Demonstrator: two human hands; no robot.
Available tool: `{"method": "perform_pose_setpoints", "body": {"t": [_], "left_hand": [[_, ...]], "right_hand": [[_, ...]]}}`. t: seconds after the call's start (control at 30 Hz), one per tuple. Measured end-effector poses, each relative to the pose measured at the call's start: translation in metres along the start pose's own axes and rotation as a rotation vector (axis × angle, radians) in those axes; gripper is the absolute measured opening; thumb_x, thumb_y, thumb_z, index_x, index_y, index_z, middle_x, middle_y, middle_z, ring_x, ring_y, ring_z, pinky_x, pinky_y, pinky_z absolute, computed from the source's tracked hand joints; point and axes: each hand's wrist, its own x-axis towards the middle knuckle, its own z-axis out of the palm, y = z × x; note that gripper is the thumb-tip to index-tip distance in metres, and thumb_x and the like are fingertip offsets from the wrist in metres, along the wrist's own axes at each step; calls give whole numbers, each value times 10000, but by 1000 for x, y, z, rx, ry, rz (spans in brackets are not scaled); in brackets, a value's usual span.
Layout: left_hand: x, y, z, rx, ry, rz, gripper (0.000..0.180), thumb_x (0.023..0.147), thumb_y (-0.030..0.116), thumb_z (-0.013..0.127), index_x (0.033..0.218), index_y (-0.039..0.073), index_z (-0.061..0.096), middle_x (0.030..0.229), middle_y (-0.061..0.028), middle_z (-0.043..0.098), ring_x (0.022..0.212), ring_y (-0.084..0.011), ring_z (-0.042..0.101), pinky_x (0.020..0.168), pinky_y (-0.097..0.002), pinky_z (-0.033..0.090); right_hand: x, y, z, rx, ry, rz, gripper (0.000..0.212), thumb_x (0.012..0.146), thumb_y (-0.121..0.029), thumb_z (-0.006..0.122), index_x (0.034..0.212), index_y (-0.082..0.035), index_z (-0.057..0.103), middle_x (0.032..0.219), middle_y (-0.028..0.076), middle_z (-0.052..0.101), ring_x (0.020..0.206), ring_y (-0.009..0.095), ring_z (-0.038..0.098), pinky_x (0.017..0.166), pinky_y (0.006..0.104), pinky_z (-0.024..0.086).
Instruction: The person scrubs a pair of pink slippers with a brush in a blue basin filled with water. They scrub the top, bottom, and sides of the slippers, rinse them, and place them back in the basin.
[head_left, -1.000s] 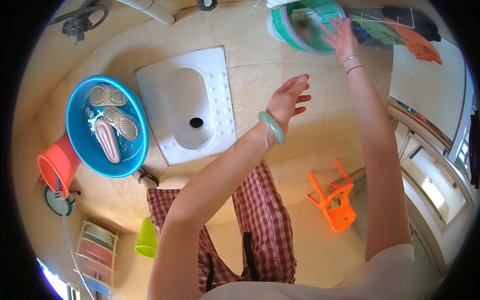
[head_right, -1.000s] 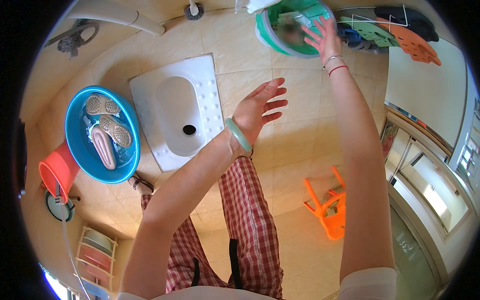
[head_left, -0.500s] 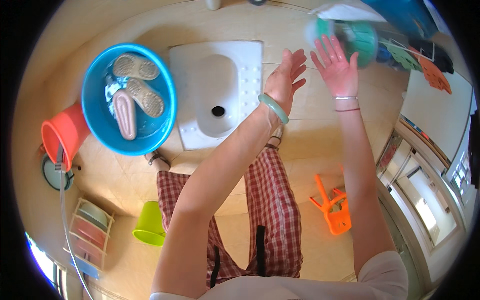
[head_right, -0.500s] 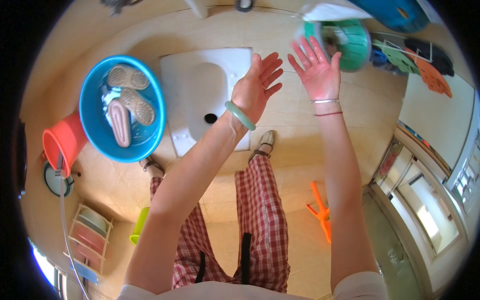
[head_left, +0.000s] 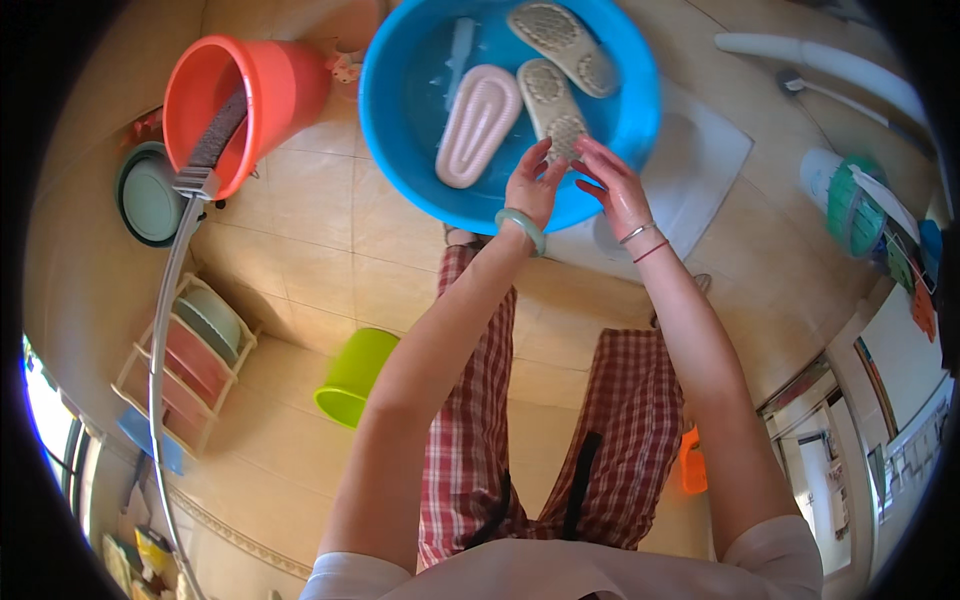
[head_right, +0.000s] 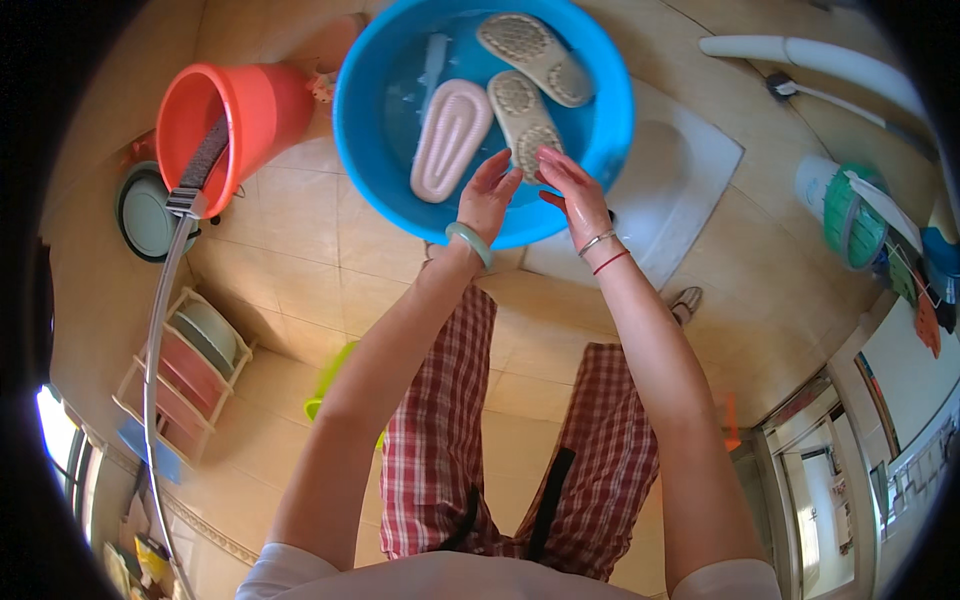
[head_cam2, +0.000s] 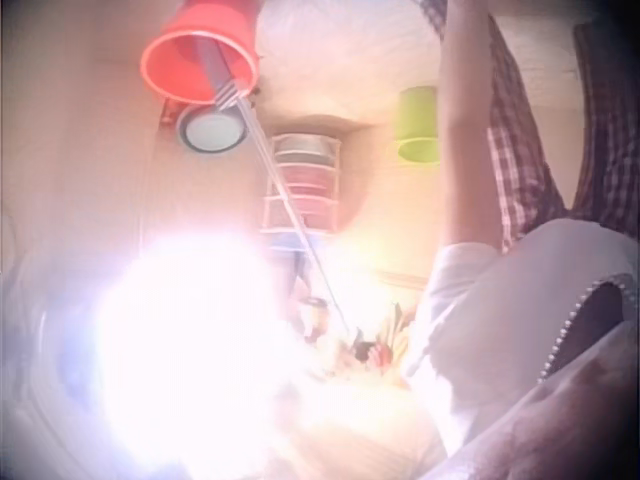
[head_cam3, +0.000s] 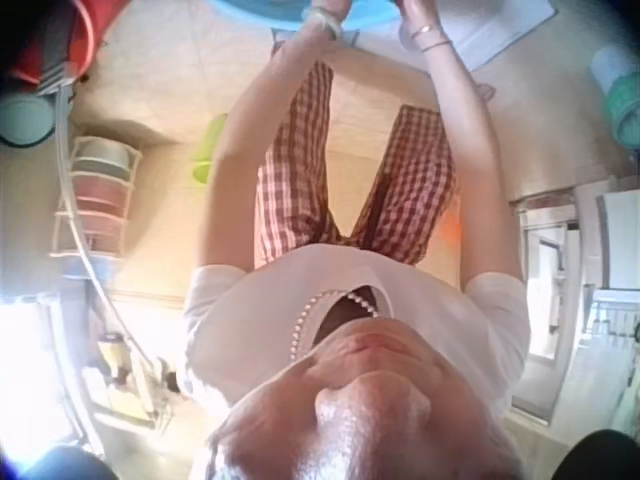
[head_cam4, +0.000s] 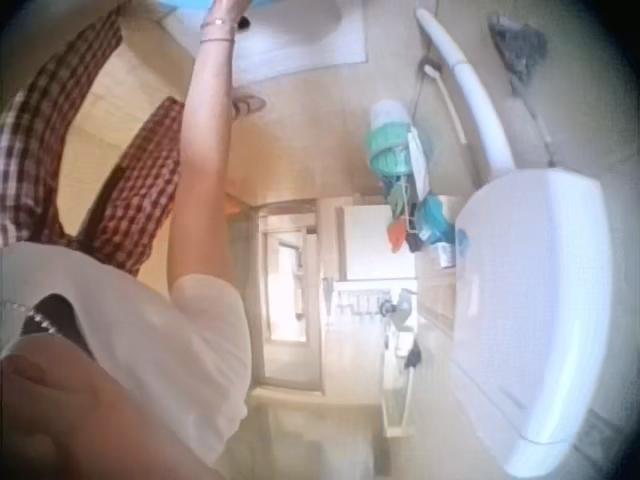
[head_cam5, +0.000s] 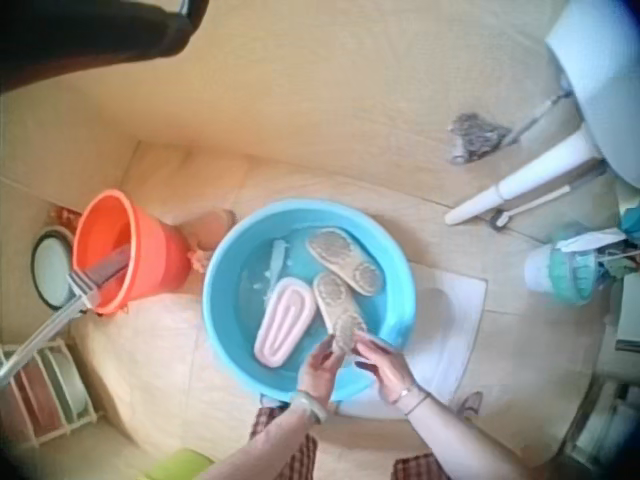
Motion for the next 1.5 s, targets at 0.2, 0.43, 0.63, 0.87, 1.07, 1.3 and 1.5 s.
{"method": "perform_pose_setpoints", "body": {"t": [0.2,0.43,0.63,0.87,1.07,1.3,1.5], "left_hand": [[42,-15,-75,196,7,-116,465,876,72,665,1328,112,561,1198,-108,627,1046,-219,606,862,-310,504],[42,-31,-112,228,114,-14,442,855,125,718,1280,82,602,1237,-73,606,949,-145,607,758,-276,500],[29,3,-121,164,-348,307,233,857,186,742,1054,61,723,1206,-76,651,1089,-123,565,921,-241,445],[18,59,-120,905,-378,168,556,827,272,766,1332,209,542,1487,-153,407,1365,-292,406,1049,-434,373],[9,83,-99,630,-455,136,744,835,301,766,1467,157,400,1453,-98,456,1285,-269,490,1057,-447,383],[12,66,-81,869,-560,414,559,800,215,781,1317,171,574,1384,-123,527,1332,-263,444,1059,-335,383],[5,94,-96,1255,-770,449,250,744,303,781,923,135,735,1101,-108,681,1081,-287,612,910,-329,467]], "right_hand": [[51,58,17,-56,135,81,515,944,-330,629,1401,-131,501,1360,14,538,1186,173,542,924,322,455],[57,70,64,-233,144,74,498,923,-347,649,1363,-144,538,1309,16,571,1178,178,547,918,345,447],[42,49,47,-164,-107,15,442,885,-280,684,1282,-107,600,1244,35,627,1115,186,593,915,339,460],[-5,18,54,-195,-93,-37,441,813,-399,728,1204,-201,677,1157,72,681,1037,184,647,927,310,482],[-6,32,30,-597,20,-96,440,871,-387,668,1230,-133,648,1123,15,697,1039,174,651,930,327,466],[-18,25,22,-851,185,70,314,908,-254,663,1186,-107,666,1124,49,693,1007,163,644,890,311,491],[-56,41,17,-932,-18,-178,202,828,-298,711,953,-140,728,1054,28,707,945,210,652,870,324,498]]}}
